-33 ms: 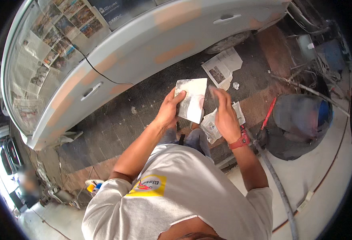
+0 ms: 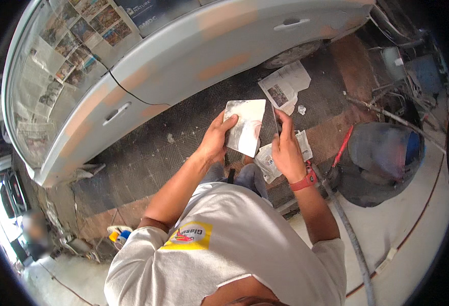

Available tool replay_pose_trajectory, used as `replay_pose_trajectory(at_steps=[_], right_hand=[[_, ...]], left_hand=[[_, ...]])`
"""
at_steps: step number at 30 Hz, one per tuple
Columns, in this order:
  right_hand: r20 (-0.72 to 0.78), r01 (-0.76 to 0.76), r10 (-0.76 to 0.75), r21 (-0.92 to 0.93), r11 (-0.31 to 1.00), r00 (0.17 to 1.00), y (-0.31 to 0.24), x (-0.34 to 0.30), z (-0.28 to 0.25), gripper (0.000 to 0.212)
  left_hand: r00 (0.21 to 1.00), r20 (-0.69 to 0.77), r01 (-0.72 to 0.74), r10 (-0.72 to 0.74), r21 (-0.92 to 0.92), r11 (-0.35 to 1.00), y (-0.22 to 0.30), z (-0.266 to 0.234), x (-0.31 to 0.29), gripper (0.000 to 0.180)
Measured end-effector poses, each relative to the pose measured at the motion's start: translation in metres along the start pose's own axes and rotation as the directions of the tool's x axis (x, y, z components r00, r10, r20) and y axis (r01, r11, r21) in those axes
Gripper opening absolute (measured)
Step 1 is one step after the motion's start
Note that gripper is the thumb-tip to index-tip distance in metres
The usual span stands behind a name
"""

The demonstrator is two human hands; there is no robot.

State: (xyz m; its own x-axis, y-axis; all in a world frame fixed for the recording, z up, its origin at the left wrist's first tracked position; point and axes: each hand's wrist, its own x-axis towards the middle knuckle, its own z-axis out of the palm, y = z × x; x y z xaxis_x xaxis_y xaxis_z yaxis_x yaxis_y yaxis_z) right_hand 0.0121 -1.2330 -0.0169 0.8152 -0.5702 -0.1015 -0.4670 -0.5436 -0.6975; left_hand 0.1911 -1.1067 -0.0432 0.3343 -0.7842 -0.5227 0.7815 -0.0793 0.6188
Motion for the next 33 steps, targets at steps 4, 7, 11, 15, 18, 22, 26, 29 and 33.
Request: replay_pose_trajectory(at_steps=[4, 7, 11, 15, 18, 22, 26, 29, 33], right_hand=[[0.164, -0.113, 0.028, 0.538, 0.835, 0.986, 0.007, 0.016, -0.01, 0.058], [0.23, -0.25, 0.234, 0.966, 0.062, 0.945, 0.028, 0.032, -0.021, 0.05], [0.462, -0.398, 0.043, 0.708, 0.584, 0.886, 0.071, 0.045, -0.023, 0.037], [0.383, -0.349, 0.051, 0.771, 0.532, 0.922, 0.129, 0.074, -0.05, 0.035], [0.423, -0.432, 0.091, 0.889, 0.149, 0.902, 0.143, 0.084, -0.066, 0.041], [0.605, -0.561, -0.01, 0.745, 0.361, 0.796, 0.186, 0.068, -0.032, 0.043], [0.406, -0.311, 0.042, 0.625, 0.716, 0.913, 0.183, 0.09, -0.024, 0.049], [0.216, 0.063, -0.115, 0.232, 0.971, 0.97, 0.161, 0.124, 0.002, 0.065], [0.277, 0.41, -0.36, -0.15, 0.9, 0.891, 0.182, 0.122, 0.092, 0.064]], left_hand=[[0.937, -0.277, -0.263, 0.215, -0.147, 0.954, -0.014, 0.012, 0.028, 0.038], [0.862, -0.354, -0.353, 0.364, 0.098, 0.93, -0.021, 0.01, 0.047, 0.041], [0.739, -0.407, -0.462, 0.537, 0.274, 0.843, -0.033, 0.024, 0.058, 0.043], [0.89, -0.368, -0.316, 0.271, -0.067, 0.946, -0.034, 0.032, 0.05, 0.045], [0.975, -0.22, 0.026, -0.042, -0.071, 0.997, -0.052, 0.028, 0.04, 0.047], [0.972, -0.228, -0.016, -0.062, -0.325, 0.946, -0.079, 0.016, 0.049, 0.048], [0.939, -0.345, -0.083, 0.005, -0.212, 0.974, -0.087, -0.001, 0.071, 0.052], [0.936, -0.324, -0.045, 0.14, 0.284, 0.958, -0.11, -0.018, 0.101, 0.055], [0.812, -0.469, -0.146, 0.347, 0.412, 0.899, -0.146, -0.055, 0.156, 0.052]])
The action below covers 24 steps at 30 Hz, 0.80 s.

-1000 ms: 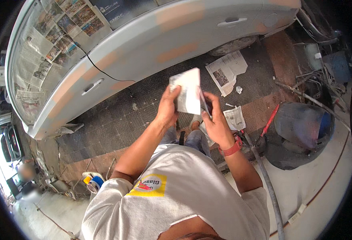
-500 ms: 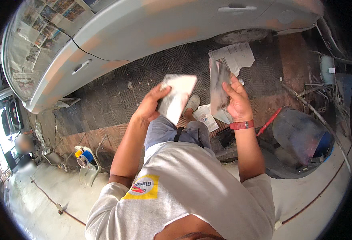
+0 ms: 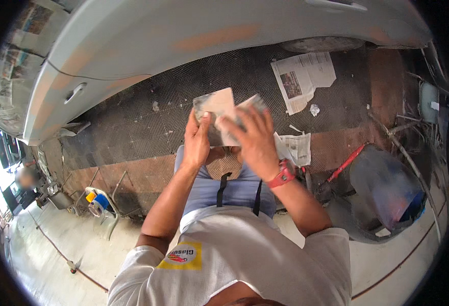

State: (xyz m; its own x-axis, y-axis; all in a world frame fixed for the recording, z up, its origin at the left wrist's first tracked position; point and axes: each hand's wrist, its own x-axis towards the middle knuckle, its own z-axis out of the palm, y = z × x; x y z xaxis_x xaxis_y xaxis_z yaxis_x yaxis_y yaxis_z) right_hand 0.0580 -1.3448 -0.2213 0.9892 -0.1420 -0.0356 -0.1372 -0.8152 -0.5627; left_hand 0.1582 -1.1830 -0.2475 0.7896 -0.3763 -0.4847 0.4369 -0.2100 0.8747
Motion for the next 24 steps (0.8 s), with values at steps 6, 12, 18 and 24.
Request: replay_pose_trajectory(at_steps=[6, 12, 18, 24], right_hand=[[0.188, 0.231, -0.221, -0.031, 0.972, 0.957, 0.068, 0.015, 0.092, 0.057], [-0.003, 0.301, -0.336, 0.451, 0.84, 0.942, 0.106, 0.048, 0.186, 0.072], [0.127, 0.208, -0.18, -0.274, 0.939, 0.976, 0.236, 0.077, 0.292, 0.058], [-0.003, 0.461, -0.468, -0.158, 0.873, 0.884, 0.223, 0.079, 0.349, 0.056]], left_hand=[[0.946, -0.322, -0.122, -0.048, -0.487, 0.865, -0.143, -0.038, 0.086, 0.045], [0.976, -0.109, 0.083, -0.187, -0.611, 0.788, -0.219, -0.034, 0.163, 0.039], [0.969, -0.241, -0.093, -0.052, -0.553, 0.828, -0.287, -0.036, 0.213, 0.036], [0.917, -0.355, -0.301, 0.183, -0.313, 0.901, -0.331, -0.062, 0.242, 0.037]])
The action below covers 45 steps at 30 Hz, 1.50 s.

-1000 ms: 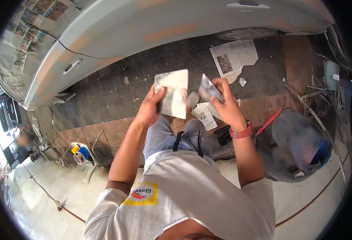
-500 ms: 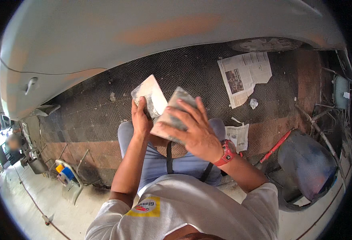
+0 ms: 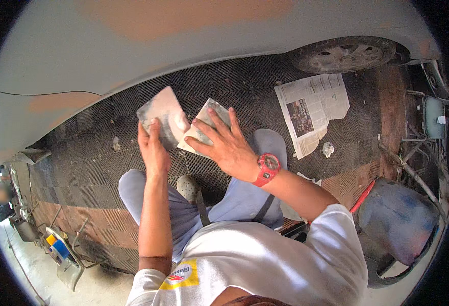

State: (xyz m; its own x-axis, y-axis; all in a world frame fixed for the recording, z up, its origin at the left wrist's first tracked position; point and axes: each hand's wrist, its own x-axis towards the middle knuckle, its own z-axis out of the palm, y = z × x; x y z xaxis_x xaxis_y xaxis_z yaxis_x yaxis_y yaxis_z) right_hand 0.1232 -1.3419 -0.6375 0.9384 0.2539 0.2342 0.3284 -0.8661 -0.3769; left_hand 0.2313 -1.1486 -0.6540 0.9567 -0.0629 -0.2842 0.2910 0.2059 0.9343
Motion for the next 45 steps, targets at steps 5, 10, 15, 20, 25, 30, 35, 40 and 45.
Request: replay_pose_trajectory(at_steps=[5, 10, 15, 20, 25, 30, 35, 40, 45], right_hand=[[-0.072, -0.114, 0.109, -0.064, 0.991, 0.991, 0.022, 0.02, -0.009, 0.052], [-0.002, 0.088, -0.088, 0.044, 0.995, 0.996, -0.005, 0.01, -0.001, 0.046], [0.006, 0.184, -0.185, 0.089, 0.979, 0.983, -0.015, 0.009, -0.033, 0.049], [-0.239, 0.206, -0.116, 0.4, 0.893, 0.964, -0.017, 0.005, -0.003, 0.064], [-0.108, -0.196, 0.217, 0.176, 0.965, 0.97, 0.03, -0.003, -0.006, 0.065], [0.209, -0.065, 0.689, 0.971, -0.229, 0.694, 0.045, 0.008, 0.008, 0.045], [0.445, 0.057, 0.617, 0.78, -0.623, 0.649, 0.04, 0.004, 0.007, 0.04], [0.054, -0.235, 0.595, 0.944, 0.23, 0.802, -0.003, -0.005, -0.019, 0.058], [-0.155, -0.069, 0.163, 0.486, 0.871, 0.974, -0.039, -0.002, -0.003, 0.07]], left_hand=[[0.995, 0.06, 0.079, -0.082, 0.05, 0.996, -0.015, -0.009, -0.015, 0.041], [0.992, -0.028, -0.118, 0.121, 0.094, 0.989, -0.018, -0.005, -0.013, 0.045], [0.994, -0.113, -0.026, 0.002, -0.211, 0.977, -0.024, -0.029, -0.003, 0.038], [0.975, 0.149, 0.205, -0.164, -0.325, 0.923, -0.016, -0.001, -0.006, 0.036], [0.948, 0.25, 0.262, -0.197, -0.261, 0.929, -0.003, 0.011, -0.02, 0.036], [0.83, 0.403, 0.492, -0.386, -0.201, 0.847, -0.011, 0.008, -0.016, 0.037], [0.871, 0.323, 0.423, -0.371, -0.107, 0.9, -0.015, 0.005, -0.012, 0.041], [0.985, 0.12, 0.147, -0.127, -0.167, 0.975, -0.025, -0.002, -0.005, 0.042], [0.995, 0.1, 0.049, -0.025, -0.251, 0.967, -0.009, 0.014, -0.018, 0.037]])
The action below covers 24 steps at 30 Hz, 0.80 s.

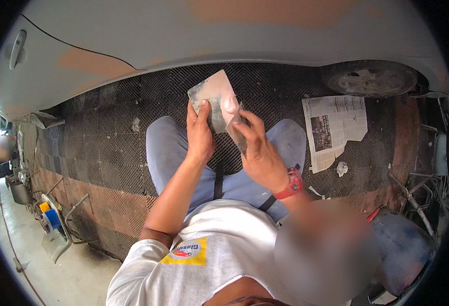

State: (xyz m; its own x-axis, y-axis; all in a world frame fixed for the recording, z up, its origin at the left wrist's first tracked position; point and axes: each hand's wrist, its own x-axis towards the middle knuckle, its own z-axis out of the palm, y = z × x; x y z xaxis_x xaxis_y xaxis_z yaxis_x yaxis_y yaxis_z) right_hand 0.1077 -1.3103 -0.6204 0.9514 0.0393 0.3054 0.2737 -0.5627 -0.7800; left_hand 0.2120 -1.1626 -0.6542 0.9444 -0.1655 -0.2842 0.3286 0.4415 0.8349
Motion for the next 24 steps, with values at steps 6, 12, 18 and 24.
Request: replay_pose_trajectory(at_steps=[6, 12, 18, 24], right_hand=[[0.204, 0.045, 0.091, -0.58, 0.813, 0.975, 0.043, -0.019, -0.006, 0.066], [0.038, 0.018, 0.008, -0.637, 0.771, 0.999, 0.015, 0.023, -0.032, 0.056], [0.294, 0.179, -0.012, -0.548, 0.817, 0.956, 0.003, 0.003, -0.009, 0.05], [0.155, 0.307, -0.286, -0.136, 0.942, 0.946, -0.03, 0.015, -0.016, 0.057]], left_hand=[[0.994, -0.047, 0.096, -0.103, -0.139, 0.986, 0.011, -0.019, -0.002, 0.041], [0.967, 0.231, -0.029, -0.103, 0.503, 0.864, 0.022, -0.019, -0.014, 0.049], [0.978, -0.046, -0.166, 0.202, 0.409, 0.897, 0.01, -0.035, 0.002, 0.044], [0.999, -0.009, 0.033, -0.032, 0.091, 0.995, 0.004, -0.047, 0.014, 0.037]])
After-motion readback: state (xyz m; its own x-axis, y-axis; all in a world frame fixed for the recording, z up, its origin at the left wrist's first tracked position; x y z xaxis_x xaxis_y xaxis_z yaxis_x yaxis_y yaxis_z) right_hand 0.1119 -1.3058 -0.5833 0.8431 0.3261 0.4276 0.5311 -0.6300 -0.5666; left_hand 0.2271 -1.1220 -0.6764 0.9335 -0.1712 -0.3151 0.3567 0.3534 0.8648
